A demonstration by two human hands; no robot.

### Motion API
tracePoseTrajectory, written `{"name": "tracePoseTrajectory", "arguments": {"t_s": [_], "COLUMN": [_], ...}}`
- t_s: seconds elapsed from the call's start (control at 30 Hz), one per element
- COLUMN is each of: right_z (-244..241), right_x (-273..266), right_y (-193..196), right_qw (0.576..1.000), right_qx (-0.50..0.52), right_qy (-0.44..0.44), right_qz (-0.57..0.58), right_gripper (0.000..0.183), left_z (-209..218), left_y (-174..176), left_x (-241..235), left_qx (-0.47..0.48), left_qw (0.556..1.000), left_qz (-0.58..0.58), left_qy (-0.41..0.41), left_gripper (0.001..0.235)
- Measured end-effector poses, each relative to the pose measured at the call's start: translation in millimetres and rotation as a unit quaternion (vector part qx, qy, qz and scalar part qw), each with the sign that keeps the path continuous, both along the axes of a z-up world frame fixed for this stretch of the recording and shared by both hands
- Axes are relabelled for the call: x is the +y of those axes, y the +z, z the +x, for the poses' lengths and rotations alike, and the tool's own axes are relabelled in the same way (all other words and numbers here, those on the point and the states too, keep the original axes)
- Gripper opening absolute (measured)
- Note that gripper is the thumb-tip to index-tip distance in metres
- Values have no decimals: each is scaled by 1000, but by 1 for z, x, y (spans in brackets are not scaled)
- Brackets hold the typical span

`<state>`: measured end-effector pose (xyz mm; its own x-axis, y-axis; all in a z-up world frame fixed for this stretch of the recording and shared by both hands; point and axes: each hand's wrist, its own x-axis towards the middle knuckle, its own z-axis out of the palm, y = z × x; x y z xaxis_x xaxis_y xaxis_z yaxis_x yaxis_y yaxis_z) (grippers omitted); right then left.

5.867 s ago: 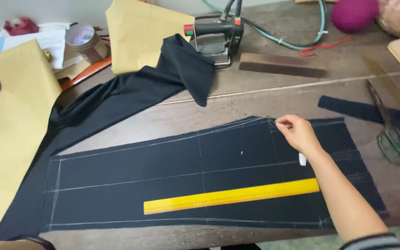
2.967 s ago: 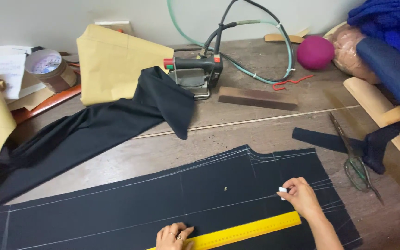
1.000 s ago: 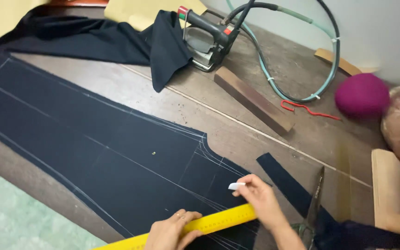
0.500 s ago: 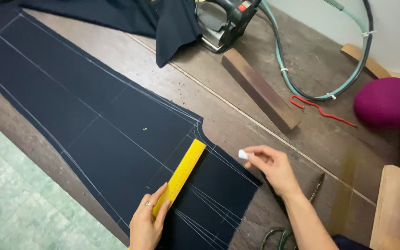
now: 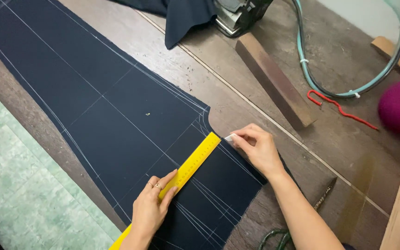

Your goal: Marking fabric with chalk and a ruler before cutting it with scissors

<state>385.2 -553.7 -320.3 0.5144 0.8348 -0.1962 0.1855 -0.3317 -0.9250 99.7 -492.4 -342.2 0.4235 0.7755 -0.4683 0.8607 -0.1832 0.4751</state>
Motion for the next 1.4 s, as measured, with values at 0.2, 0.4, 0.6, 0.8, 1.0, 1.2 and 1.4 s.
{"name": "tracePoseTrajectory", "arguments": {"t_s": [0.2,0.4,0.6,0.8,1.0,1.2,1.4], "right_z": [-3,-6,-6,-5,-8,-8,0], "right_x": [9,15,19,20,22,25,-16], "right_y": [-8,-6,-19,-21,-23,-22,-3], "right_qw": [999,996,993,984,978,966,969], "right_qx": [-49,-76,-106,-164,-185,-221,-198], "right_qy": [18,32,36,70,87,119,107], "right_qz": [-4,-38,-22,-28,-32,-64,-98], "right_gripper": [9,14,11,13,9,10,10], "left_z": [4,4,1,4,7,13,-8], "left_y": [13,9,7,7,12,18,8], "left_x": [4,5,5,4,5,4,16], "left_qx": [16,11,-4,14,22,40,-108], "left_qw": [998,997,999,998,999,997,994], "left_qz": [-55,-63,-40,-48,-40,-53,-11], "left_qy": [29,52,29,41,29,43,24], "left_gripper": [48,48,46,47,45,46,41]}}
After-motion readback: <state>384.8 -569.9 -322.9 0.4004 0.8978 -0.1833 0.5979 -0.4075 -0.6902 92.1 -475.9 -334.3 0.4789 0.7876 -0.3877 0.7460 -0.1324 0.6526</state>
